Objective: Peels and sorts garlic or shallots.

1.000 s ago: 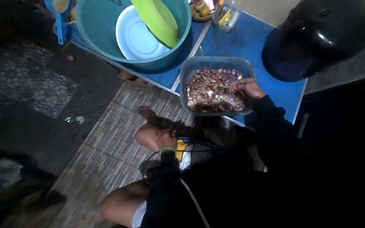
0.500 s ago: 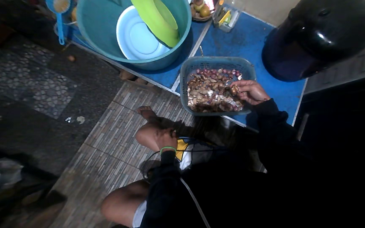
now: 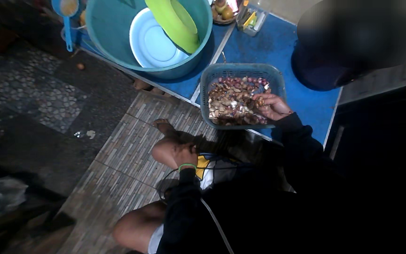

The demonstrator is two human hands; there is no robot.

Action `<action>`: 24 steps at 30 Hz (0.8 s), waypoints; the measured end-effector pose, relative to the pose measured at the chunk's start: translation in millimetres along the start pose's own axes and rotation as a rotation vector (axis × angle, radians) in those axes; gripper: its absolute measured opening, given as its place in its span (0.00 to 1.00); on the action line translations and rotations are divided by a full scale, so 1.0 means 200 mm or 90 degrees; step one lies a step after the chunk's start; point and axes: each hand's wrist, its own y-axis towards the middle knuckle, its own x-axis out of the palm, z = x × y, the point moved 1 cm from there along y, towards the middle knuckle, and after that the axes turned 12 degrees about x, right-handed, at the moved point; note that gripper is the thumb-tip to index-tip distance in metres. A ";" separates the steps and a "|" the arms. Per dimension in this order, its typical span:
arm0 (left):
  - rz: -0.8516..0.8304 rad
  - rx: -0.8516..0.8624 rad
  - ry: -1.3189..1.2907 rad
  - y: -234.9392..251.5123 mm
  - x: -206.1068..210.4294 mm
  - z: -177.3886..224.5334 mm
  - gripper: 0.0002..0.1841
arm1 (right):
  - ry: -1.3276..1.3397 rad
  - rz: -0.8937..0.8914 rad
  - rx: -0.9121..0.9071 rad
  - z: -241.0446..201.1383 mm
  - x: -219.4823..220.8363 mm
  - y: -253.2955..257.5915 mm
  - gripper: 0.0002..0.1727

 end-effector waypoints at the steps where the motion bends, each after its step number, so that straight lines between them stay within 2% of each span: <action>1: -0.002 -0.003 -0.002 0.00 -0.01 0.00 0.16 | 0.024 0.013 0.006 0.01 0.01 0.00 0.18; 5: -0.005 -0.002 -0.002 0.00 0.00 0.00 0.15 | 0.131 0.019 0.015 0.06 0.03 0.02 0.19; 13: -0.005 0.000 0.007 0.00 0.00 -0.01 0.16 | 0.161 -0.005 -0.014 0.08 0.06 0.02 0.19; 17: -0.007 0.004 0.004 0.00 0.00 0.00 0.15 | 0.102 -0.028 -0.027 0.06 0.06 0.02 0.19; 21: -0.012 0.001 0.009 0.00 0.00 0.00 0.16 | 0.048 0.041 -0.060 0.04 0.10 0.03 0.13; 24: -0.007 0.001 0.002 0.01 0.00 -0.01 0.15 | -0.010 0.059 -0.082 0.03 0.11 0.05 0.17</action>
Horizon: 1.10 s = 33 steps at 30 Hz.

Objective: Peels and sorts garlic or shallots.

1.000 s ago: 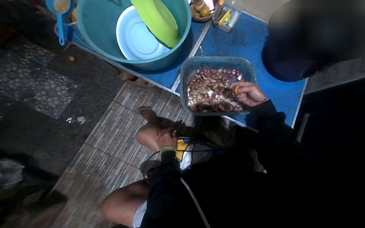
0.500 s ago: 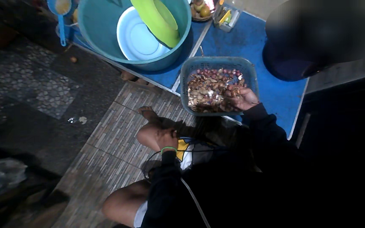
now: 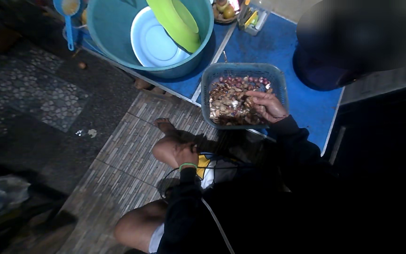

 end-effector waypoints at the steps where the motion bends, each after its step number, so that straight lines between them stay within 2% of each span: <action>1: 0.000 -0.001 0.000 0.00 0.00 0.00 0.15 | -0.013 0.003 -0.005 0.00 0.01 0.00 0.17; 6: -0.001 -0.003 -0.012 -0.01 -0.02 0.01 0.16 | -0.026 0.051 0.001 -0.02 0.04 -0.02 0.14; 13: 0.010 0.006 -0.017 -0.01 -0.01 0.01 0.15 | 0.000 0.062 -0.003 -0.01 0.04 -0.01 0.12; 18: 0.004 -0.004 -0.009 0.00 0.00 0.01 0.16 | -0.179 0.145 0.063 0.06 0.06 0.05 0.14; 22: -0.004 -0.004 -0.006 0.00 -0.01 0.01 0.16 | -0.202 0.092 0.085 0.11 0.12 0.09 0.14; 25: -0.011 -0.006 -0.003 0.00 -0.02 0.02 0.17 | -0.247 0.073 0.056 0.14 0.14 0.12 0.15; 29: -0.018 -0.013 0.003 -0.01 -0.03 0.03 0.17 | -0.211 0.047 0.059 0.16 0.12 0.12 0.18; 31: -0.021 -0.012 0.005 -0.01 -0.03 0.03 0.17 | -0.216 0.106 0.048 0.17 0.09 0.10 0.22; 33: -0.012 -0.010 -0.003 -0.01 -0.03 0.02 0.17 | -0.355 0.245 0.051 0.12 0.04 0.06 0.20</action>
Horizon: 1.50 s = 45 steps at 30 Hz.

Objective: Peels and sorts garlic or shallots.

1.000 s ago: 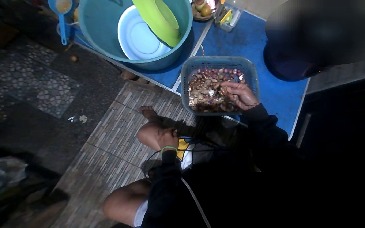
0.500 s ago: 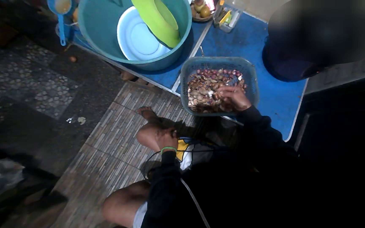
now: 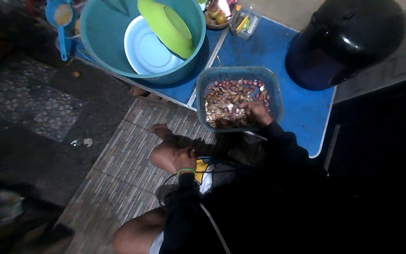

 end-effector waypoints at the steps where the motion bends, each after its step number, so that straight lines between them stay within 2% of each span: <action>1: 0.006 0.004 -0.006 0.00 0.00 -0.01 0.17 | -0.107 0.065 0.015 -0.01 -0.05 -0.01 0.20; 3: 0.007 0.007 -0.009 0.00 0.01 -0.01 0.17 | -0.284 0.172 0.067 -0.02 -0.12 -0.04 0.23; 5: 0.005 0.009 -0.008 0.00 0.01 -0.01 0.17 | -0.356 0.216 0.139 -0.02 -0.15 -0.03 0.27; 10: 0.011 0.020 0.011 0.00 0.02 -0.01 0.17 | -0.366 0.166 0.266 -0.10 -0.16 0.00 0.36; 12: 0.022 0.018 0.003 0.00 0.01 -0.01 0.17 | -0.380 0.106 0.244 -0.12 -0.13 0.02 0.39; 14: 0.018 0.008 0.000 0.00 0.01 -0.01 0.17 | -0.388 0.030 0.174 -0.08 -0.07 0.04 0.34; 16: 0.009 0.002 0.004 0.00 0.02 -0.01 0.17 | -0.419 0.002 0.122 -0.07 -0.03 0.00 0.30; 19: 0.005 0.005 0.006 -0.01 0.01 0.00 0.17 | -0.384 0.054 0.088 -0.07 -0.03 -0.05 0.29; 23: 0.013 0.011 0.021 0.00 0.01 0.00 0.16 | -0.336 0.181 0.202 -0.08 -0.13 -0.01 0.33; 27: 0.012 0.009 0.021 0.01 0.02 0.00 0.17 | -0.351 0.149 0.269 -0.12 -0.15 0.06 0.35; 29: 0.014 0.003 0.015 0.00 0.02 0.00 0.16 | -0.390 0.104 0.245 -0.12 -0.11 0.05 0.36; 31: 0.020 0.009 0.009 0.00 0.02 0.00 0.17 | -0.417 0.064 0.168 -0.10 -0.07 0.04 0.38; 34: 0.018 0.017 0.013 0.00 0.02 -0.01 0.17 | -0.465 0.033 0.076 -0.09 0.00 -0.05 0.34; 38: 0.014 -0.006 0.020 0.00 0.01 0.01 0.16 | -0.475 0.050 0.054 -0.04 0.05 -0.08 0.30; 43: 0.009 -0.006 0.008 0.00 0.01 0.01 0.16 | -0.411 0.060 0.031 -0.07 -0.01 -0.12 0.19; 45: 0.014 -0.009 0.010 0.00 0.01 0.01 0.16 | -0.390 0.105 0.050 -0.08 -0.06 -0.08 0.20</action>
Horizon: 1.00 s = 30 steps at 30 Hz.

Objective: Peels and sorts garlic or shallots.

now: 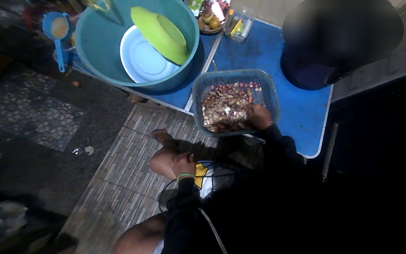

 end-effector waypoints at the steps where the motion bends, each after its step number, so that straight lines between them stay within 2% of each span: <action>1: 0.006 0.000 -0.002 0.00 0.00 0.00 0.15 | 0.013 0.022 0.034 0.01 -0.02 0.04 0.21; 5: 0.014 0.009 -0.006 0.00 0.02 -0.02 0.15 | 0.023 0.080 0.107 -0.01 -0.13 0.19 0.24; 8: 0.010 0.013 0.002 0.00 0.01 -0.02 0.16 | -0.022 0.046 0.123 -0.04 -0.15 0.28 0.28; 11: 0.010 0.008 -0.004 0.00 0.01 -0.01 0.16 | -0.002 0.029 0.119 -0.03 -0.13 0.34 0.26; 14: 0.015 0.006 -0.012 0.00 0.01 -0.01 0.15 | 0.108 0.035 0.110 0.01 -0.12 0.37 0.22; 17: 0.001 0.000 -0.023 0.00 0.00 -0.01 0.17 | 0.336 0.017 0.056 0.06 -0.10 0.36 0.18; 20: 0.011 0.006 -0.024 0.00 0.00 -0.01 0.17 | 0.600 -0.145 -0.014 0.03 -0.13 0.23 0.14; 22: 0.021 0.015 -0.040 0.00 0.01 -0.02 0.17 | 0.687 -0.239 -0.025 0.01 -0.18 0.13 0.12; 25: 0.035 0.024 -0.076 0.00 0.02 -0.03 0.18 | 0.743 -0.292 -0.044 -0.02 -0.18 0.05 0.13; 30: 0.025 0.022 -0.080 -0.01 0.01 -0.03 0.18 | 0.768 -0.375 -0.101 -0.04 -0.18 -0.02 0.19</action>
